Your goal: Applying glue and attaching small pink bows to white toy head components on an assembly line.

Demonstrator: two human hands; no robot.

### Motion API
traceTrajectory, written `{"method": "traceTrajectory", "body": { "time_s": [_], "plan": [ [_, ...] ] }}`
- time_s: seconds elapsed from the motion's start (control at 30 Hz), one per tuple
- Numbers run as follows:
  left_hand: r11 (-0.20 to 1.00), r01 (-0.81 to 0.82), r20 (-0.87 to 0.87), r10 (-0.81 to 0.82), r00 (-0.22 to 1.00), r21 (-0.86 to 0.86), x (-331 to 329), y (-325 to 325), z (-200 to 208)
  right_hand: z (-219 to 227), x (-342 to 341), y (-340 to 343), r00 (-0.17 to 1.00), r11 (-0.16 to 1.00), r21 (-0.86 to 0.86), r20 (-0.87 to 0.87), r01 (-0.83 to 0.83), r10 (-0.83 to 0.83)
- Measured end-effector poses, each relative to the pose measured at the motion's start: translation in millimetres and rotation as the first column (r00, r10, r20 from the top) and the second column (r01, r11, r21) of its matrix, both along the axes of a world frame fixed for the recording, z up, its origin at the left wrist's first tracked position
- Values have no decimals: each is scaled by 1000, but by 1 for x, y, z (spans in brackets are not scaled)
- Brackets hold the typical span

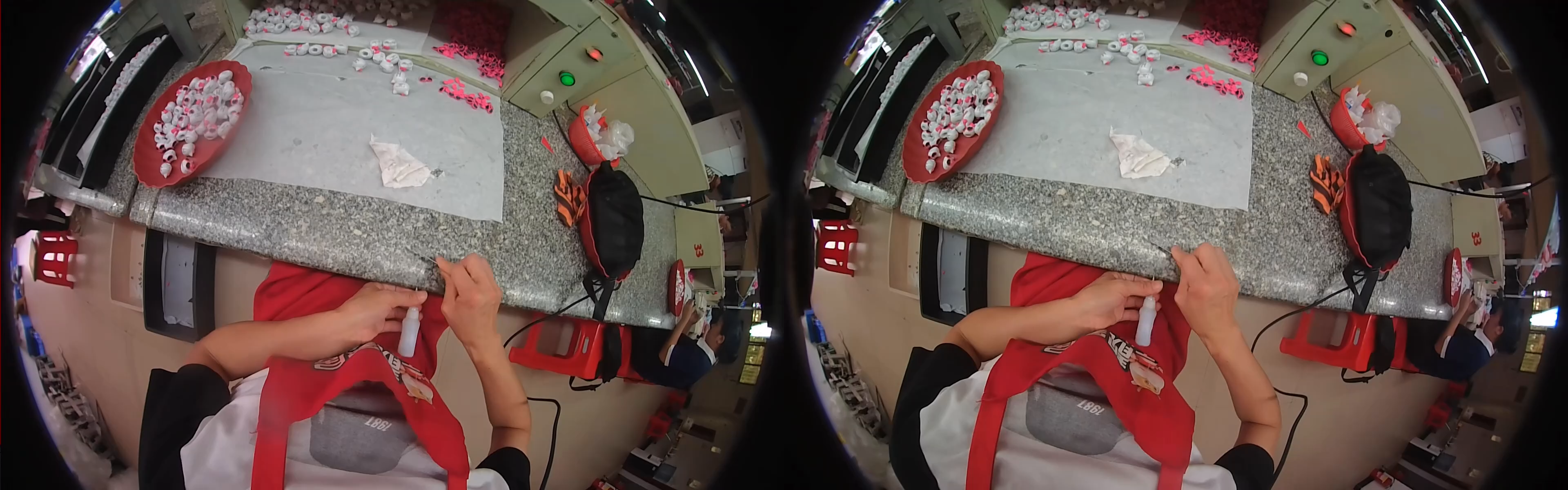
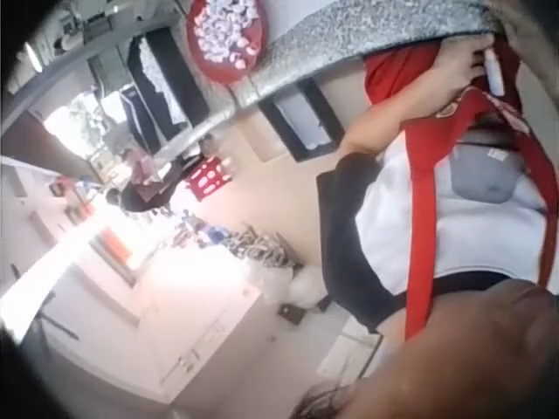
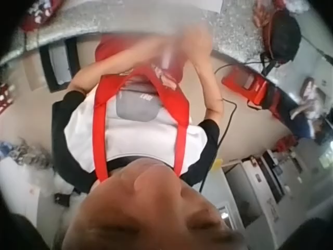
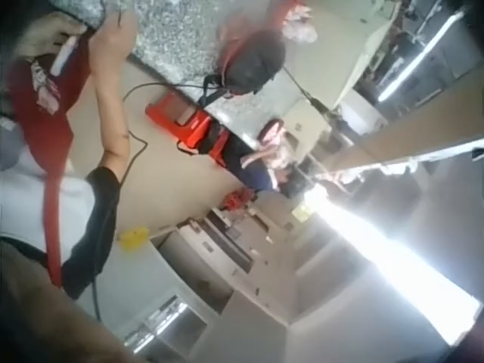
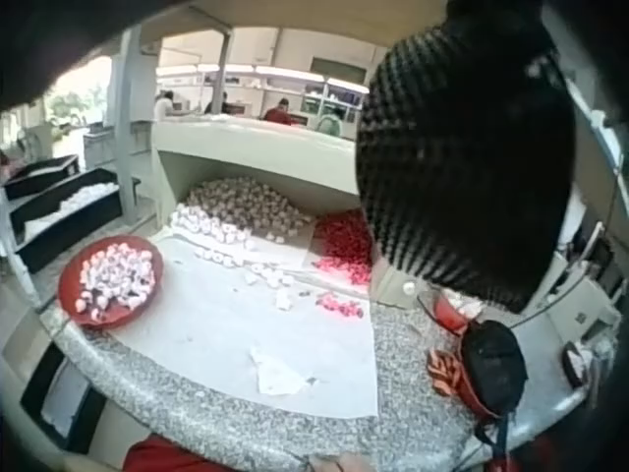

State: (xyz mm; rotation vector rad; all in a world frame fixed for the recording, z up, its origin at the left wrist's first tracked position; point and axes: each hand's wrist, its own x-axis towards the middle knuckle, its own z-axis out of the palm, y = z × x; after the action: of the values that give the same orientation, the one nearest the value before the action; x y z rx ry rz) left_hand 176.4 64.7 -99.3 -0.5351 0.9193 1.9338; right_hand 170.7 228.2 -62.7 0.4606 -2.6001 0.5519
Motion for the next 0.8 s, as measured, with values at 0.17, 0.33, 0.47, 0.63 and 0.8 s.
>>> {"method": "traceTrajectory", "body": {
  "time_s": [0.17,0.33,0.47,0.63,0.8],
  "plan": [
    [984,180,-322,-172,931,-5,4,-3,38,19,-51,27,990,993,-88,-109,84,-94],
    [953,-288,-891,50,452,-92,-44,-10,62,12,-68,34,997,980,-184,43,71,-65],
    [921,-385,-930,97,355,-51,-95,3,71,37,-64,-21,813,563,-810,435,166,386],
    [775,-560,-948,-310,66,-292,-203,-7,82,34,-107,-20,797,440,-820,520,365,307],
    [514,-707,-703,-711,-34,-486,-275,-19,7,25,-125,-6,860,551,-782,466,292,206]
  ]
}}
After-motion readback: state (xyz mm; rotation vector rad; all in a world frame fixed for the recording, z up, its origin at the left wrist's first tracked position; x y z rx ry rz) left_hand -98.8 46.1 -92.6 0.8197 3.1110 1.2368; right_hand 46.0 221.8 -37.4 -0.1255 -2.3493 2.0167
